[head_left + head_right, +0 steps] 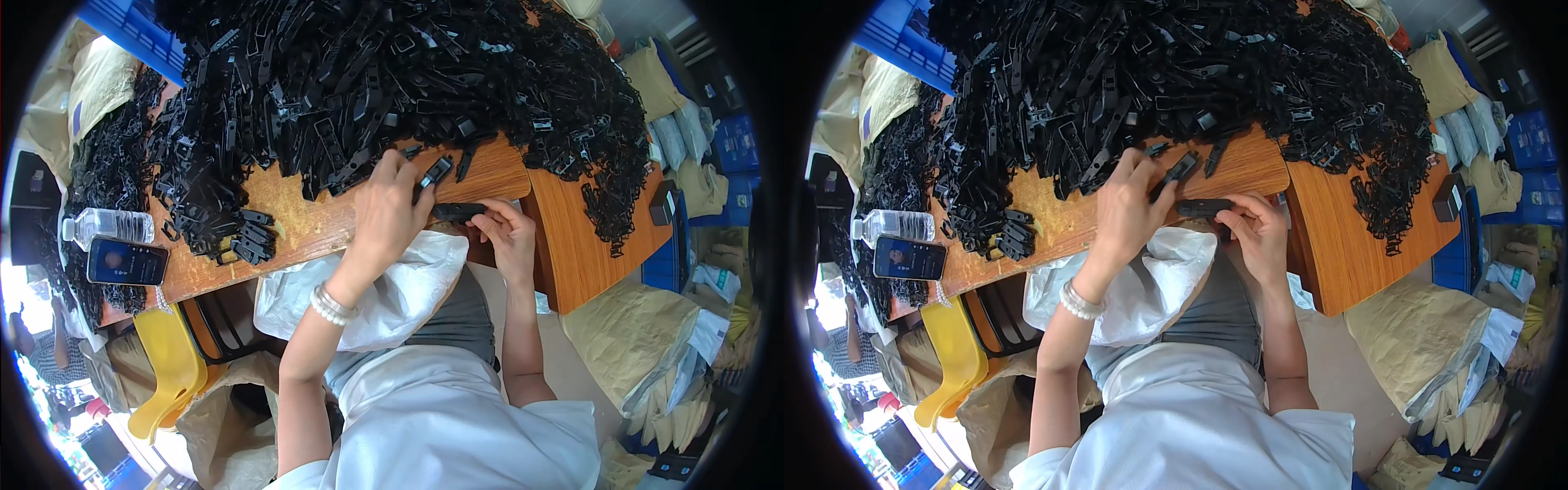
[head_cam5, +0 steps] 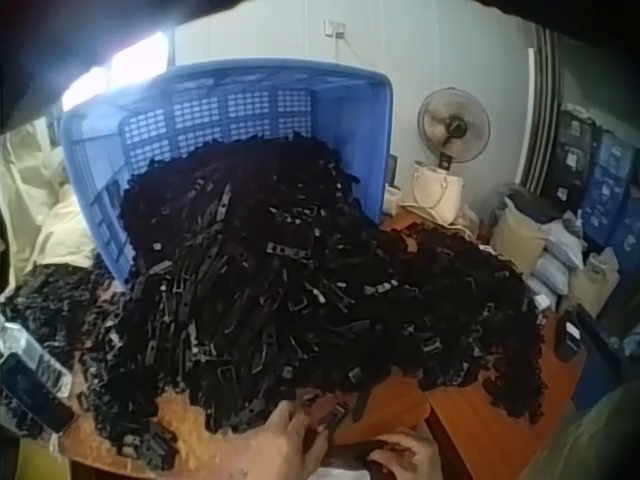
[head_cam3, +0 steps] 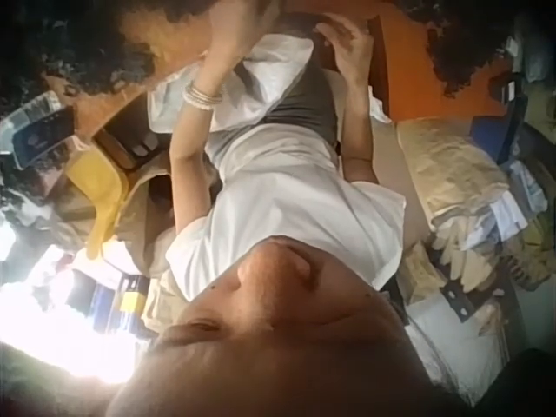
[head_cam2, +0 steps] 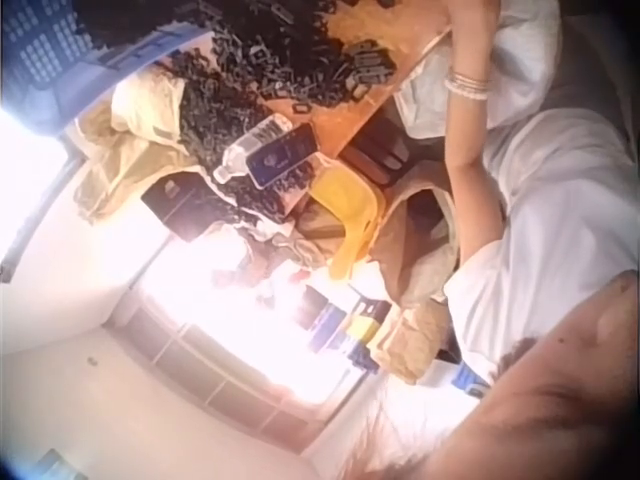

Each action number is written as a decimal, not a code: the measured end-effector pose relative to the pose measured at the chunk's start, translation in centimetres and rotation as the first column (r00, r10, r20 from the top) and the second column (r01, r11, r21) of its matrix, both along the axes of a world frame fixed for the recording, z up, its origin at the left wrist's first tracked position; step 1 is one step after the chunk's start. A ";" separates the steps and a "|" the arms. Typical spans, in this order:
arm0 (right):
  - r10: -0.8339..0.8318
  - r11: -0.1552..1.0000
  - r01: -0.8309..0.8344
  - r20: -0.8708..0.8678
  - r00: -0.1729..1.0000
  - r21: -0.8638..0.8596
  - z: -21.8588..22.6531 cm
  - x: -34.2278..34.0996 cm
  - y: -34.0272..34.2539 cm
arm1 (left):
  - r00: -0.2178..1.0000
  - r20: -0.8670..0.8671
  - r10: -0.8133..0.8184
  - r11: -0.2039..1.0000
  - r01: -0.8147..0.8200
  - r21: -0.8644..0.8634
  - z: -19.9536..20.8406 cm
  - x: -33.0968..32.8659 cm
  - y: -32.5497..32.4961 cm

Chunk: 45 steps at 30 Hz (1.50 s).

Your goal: Assembling small black plastic components by snapping them together manually.

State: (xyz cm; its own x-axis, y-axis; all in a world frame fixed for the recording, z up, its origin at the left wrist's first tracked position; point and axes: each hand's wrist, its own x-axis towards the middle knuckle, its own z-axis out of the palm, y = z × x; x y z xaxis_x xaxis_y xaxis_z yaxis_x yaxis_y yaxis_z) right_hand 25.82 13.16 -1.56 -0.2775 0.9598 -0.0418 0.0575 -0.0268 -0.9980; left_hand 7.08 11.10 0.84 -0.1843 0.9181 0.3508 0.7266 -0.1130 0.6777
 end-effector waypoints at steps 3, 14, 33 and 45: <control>0.119 0.991 -0.108 -0.155 0.981 0.076 0.4 0.5 0.1 | 0.971 0.237 -0.027 0.990 0.059 -0.130 0.2 -1.0 -2.7; 0.542 0.821 -0.540 0.041 0.839 0.184 2.4 -3.3 -1.3 | 0.194 0.981 0.032 0.971 0.227 -0.076 0.3 -1.2 -4.9; 0.311 0.874 -0.314 0.071 0.948 0.372 3.5 -4.6 -2.1 | 0.906 0.361 -0.219 0.953 0.279 -0.121 2.5 -3.2 -8.1; 0.398 0.901 -0.386 -0.024 0.917 0.200 4.2 -5.3 -3.0 | 0.875 0.441 -0.198 0.952 0.278 -0.124 2.7 -3.9 -9.3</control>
State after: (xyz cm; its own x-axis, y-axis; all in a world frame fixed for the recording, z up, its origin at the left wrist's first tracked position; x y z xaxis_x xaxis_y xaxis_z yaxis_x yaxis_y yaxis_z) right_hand 20.49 10.15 2.66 -0.6292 0.7611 0.1577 -0.0380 0.1725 -0.9843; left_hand 3.19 1.77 3.55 -0.0447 0.9922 0.1161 0.3363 -0.0945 0.9370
